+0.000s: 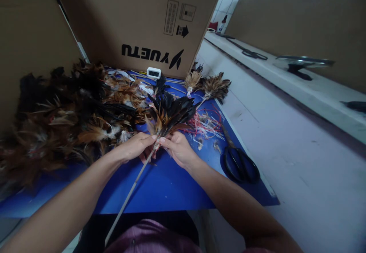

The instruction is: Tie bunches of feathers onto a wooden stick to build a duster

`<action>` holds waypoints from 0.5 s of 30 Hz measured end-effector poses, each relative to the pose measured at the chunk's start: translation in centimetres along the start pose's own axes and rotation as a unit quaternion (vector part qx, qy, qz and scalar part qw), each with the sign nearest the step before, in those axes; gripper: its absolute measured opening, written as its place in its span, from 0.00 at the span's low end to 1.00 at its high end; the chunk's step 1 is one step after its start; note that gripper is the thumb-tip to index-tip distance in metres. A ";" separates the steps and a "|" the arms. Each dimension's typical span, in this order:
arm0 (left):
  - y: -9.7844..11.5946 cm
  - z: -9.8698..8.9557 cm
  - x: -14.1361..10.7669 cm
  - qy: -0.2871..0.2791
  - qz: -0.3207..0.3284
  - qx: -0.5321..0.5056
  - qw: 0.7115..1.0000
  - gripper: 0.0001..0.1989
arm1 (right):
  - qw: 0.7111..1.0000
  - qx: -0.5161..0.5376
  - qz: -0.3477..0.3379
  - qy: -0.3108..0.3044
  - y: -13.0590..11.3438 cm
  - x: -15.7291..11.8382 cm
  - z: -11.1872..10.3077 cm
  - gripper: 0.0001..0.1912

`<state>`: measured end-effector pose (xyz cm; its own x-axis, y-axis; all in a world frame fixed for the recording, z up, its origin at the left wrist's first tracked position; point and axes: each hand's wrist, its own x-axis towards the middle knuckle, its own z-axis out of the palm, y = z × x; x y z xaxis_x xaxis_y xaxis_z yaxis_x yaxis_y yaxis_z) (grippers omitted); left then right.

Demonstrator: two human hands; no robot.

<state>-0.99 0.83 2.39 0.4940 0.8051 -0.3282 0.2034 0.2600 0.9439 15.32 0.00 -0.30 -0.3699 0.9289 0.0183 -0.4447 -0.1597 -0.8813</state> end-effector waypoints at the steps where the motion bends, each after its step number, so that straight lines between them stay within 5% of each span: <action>1: 0.0 0.0 0.0 -0.004 -0.006 -0.008 1.000 0.26 | 1.000 0.005 -0.001 0.001 0.0 0.0 0.0 0.18; 7: -0.4 0.1 0.3 -0.002 -0.023 -0.043 0.999 0.27 | 1.000 0.017 -0.002 0.020 0.2 0.0 -0.2 0.18; 15: -0.2 1.3 0.5 0.113 0.011 -0.117 0.987 0.20 | 0.997 0.025 0.004 0.073 0.6 0.2 -0.5 0.21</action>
<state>0.33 0.45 1.99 0.2895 0.9032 -0.3169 -0.0191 0.3365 0.9415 15.41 0.24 -1.07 -0.2520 0.9658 -0.0614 -0.4829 -0.1805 -0.8569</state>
